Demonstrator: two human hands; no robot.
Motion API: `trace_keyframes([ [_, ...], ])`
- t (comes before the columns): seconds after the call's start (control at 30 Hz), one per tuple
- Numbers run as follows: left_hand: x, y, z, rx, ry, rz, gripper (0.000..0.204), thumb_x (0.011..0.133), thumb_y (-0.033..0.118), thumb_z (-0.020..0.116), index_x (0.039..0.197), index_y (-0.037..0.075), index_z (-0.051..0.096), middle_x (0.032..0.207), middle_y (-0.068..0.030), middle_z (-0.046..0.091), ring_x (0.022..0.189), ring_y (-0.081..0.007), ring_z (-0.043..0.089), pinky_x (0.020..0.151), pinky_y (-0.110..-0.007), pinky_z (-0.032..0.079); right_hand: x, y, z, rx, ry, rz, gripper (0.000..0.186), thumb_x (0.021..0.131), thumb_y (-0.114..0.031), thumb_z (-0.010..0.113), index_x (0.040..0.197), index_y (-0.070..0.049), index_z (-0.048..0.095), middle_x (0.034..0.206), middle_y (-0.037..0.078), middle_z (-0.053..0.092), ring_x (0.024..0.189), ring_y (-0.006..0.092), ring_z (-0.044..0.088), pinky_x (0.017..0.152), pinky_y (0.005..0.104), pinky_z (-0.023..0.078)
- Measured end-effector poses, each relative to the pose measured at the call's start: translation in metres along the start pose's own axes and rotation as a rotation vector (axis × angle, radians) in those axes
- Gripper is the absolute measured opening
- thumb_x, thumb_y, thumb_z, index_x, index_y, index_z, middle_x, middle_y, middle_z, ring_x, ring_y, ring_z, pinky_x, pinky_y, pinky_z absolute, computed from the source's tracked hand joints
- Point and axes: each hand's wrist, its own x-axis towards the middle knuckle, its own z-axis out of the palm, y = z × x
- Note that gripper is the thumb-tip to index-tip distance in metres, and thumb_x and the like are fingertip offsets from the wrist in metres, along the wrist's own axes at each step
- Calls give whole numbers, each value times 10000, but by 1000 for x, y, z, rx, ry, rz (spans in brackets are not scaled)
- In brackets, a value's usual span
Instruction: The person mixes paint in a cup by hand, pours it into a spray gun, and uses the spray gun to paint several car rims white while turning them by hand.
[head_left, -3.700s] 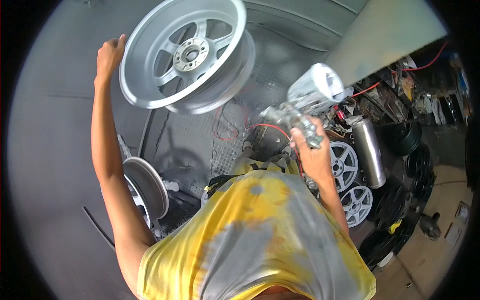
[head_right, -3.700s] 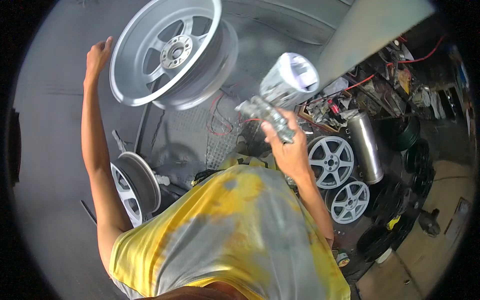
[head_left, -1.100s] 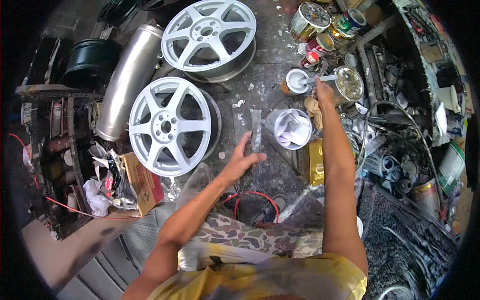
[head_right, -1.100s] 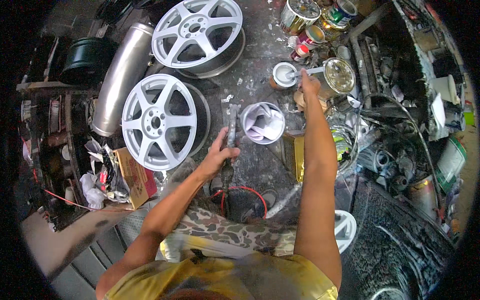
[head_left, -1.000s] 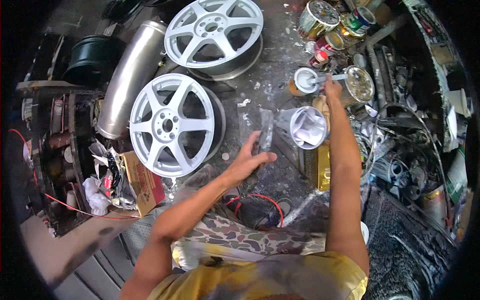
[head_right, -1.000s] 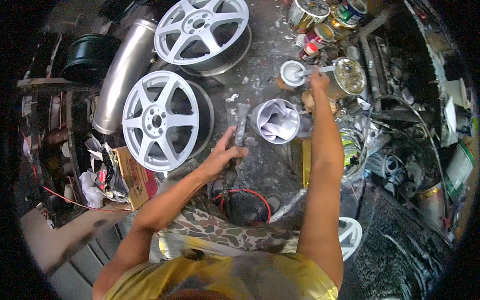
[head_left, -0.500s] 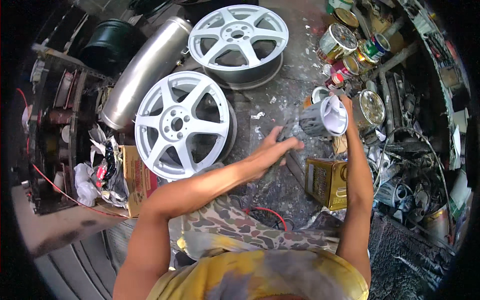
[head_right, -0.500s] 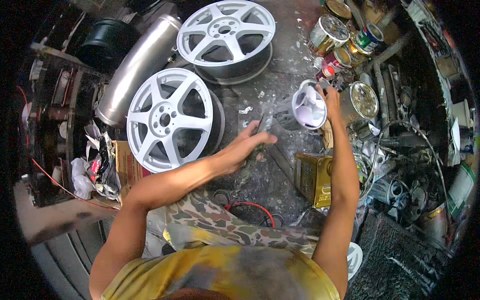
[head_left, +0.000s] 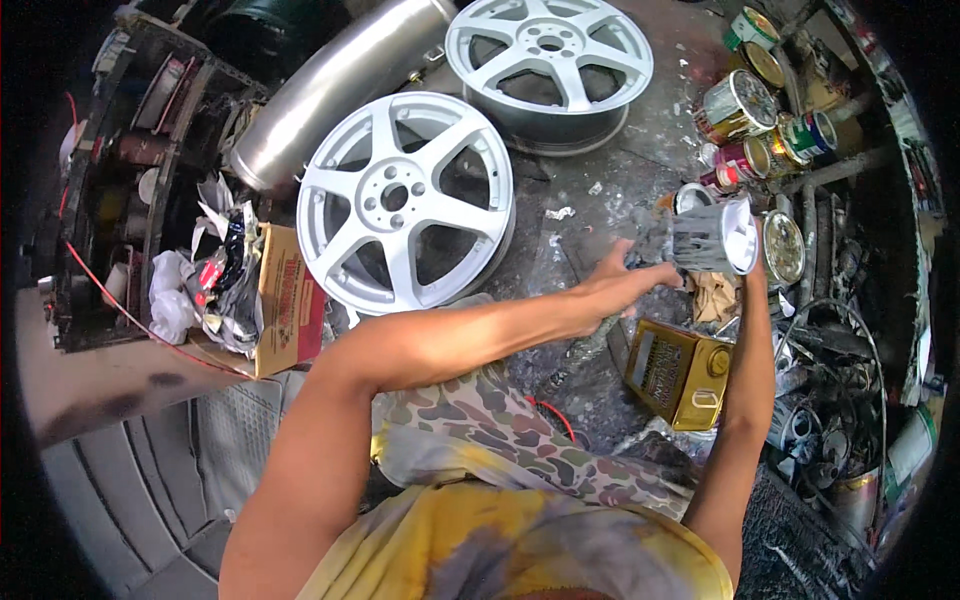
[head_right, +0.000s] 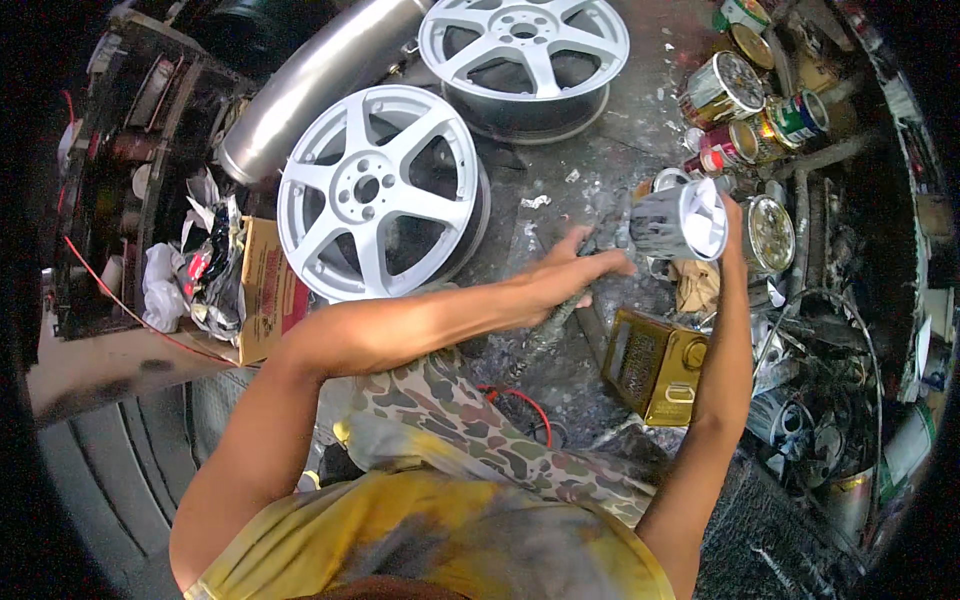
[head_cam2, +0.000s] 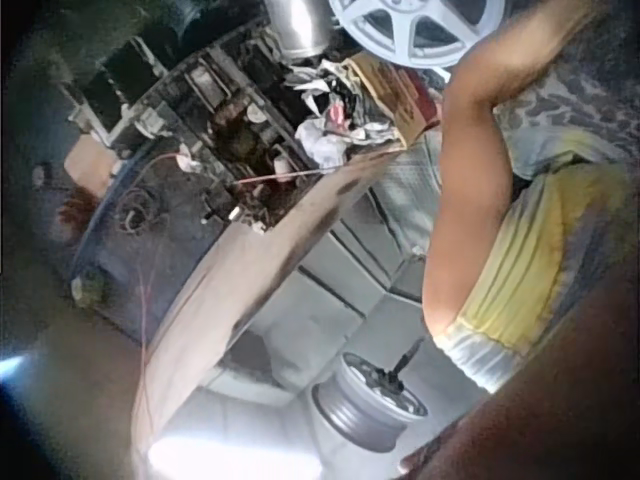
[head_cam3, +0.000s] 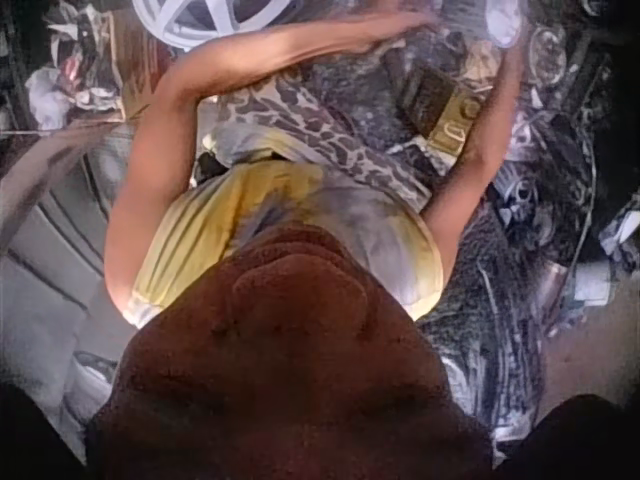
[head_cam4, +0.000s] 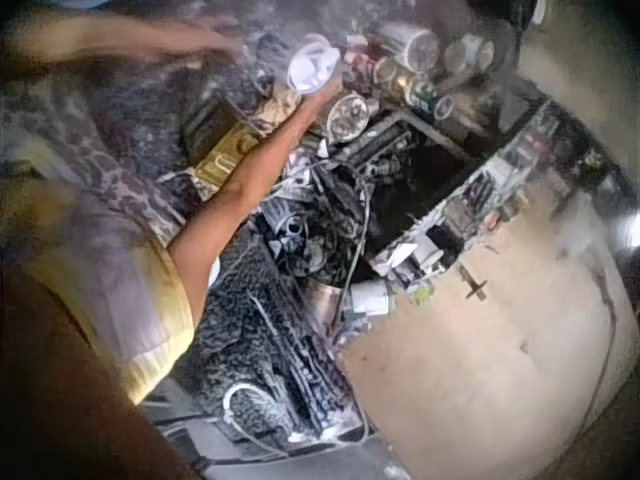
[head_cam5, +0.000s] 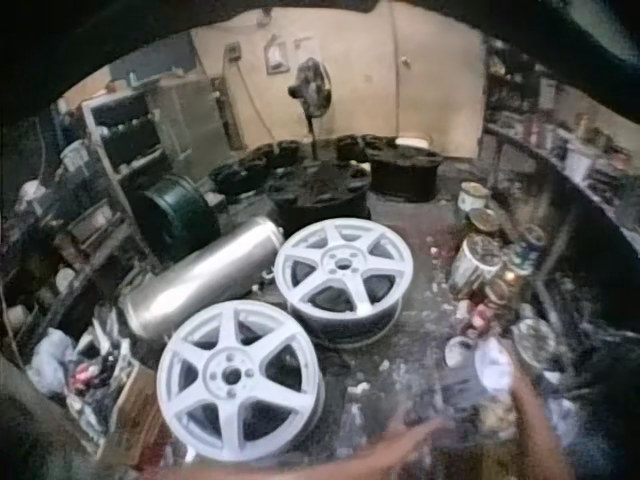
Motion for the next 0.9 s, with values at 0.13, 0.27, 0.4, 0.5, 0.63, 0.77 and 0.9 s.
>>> trace_keyframes([
  [0.13,-3,6,5,-54,-37,-24,1224,716,483,863,1627,-6,207,1343,-149,612,1206,-230,562,791,-370,486,-9,-12,4,-75,208,-20,260,902,-200,723,1087,-19,734,889,120,754,828,183,728,735,378,571],
  [0.27,1,4,21,-88,-64,50,1224,712,497,853,1615,-27,214,1396,-212,583,1260,-285,561,942,-453,510,-21,-12,5,-196,341,-62,292,883,-206,735,1113,-27,721,911,129,739,850,198,717,753,385,566],
  [0.4,-4,11,29,-117,-130,100,1170,726,477,854,1584,-48,258,1416,-235,567,1303,-310,549,1085,-418,441,-28,-10,13,-247,355,-67,328,865,-211,747,1139,-35,708,933,138,723,871,214,706,771,393,561],
  [0.5,-7,12,29,-159,-150,110,1142,721,446,866,1560,-66,286,1370,-210,587,1258,-283,565,1107,-384,417,-31,-9,23,-288,343,-66,358,851,-215,756,1158,-41,698,949,145,712,887,225,698,784,399,557],
  [0.63,-2,4,31,-95,-50,84,1156,702,410,884,1554,-74,272,1331,-191,605,1227,-265,575,1105,-380,417,-34,-9,34,-335,328,-65,400,832,-221,768,1184,-49,685,971,154,697,909,241,687,802,406,552],
  [0.77,3,-3,28,-112,-79,88,1186,690,427,885,1562,-66,249,1304,-179,610,1204,-263,582,1089,-377,425,-41,-9,42,-385,336,-63,444,814,-227,780,1210,-57,672,992,162,682,930,256,676,820,414,546],
  [0.9,6,-5,17,-113,-51,90,1190,695,446,879,1563,-63,241,1285,-185,611,1154,-252,587,957,-391,480,-36,-14,69,-420,291,-74,490,795,-232,792,1236,-65,658,1014,171,667,951,271,665,838,422,541],
])
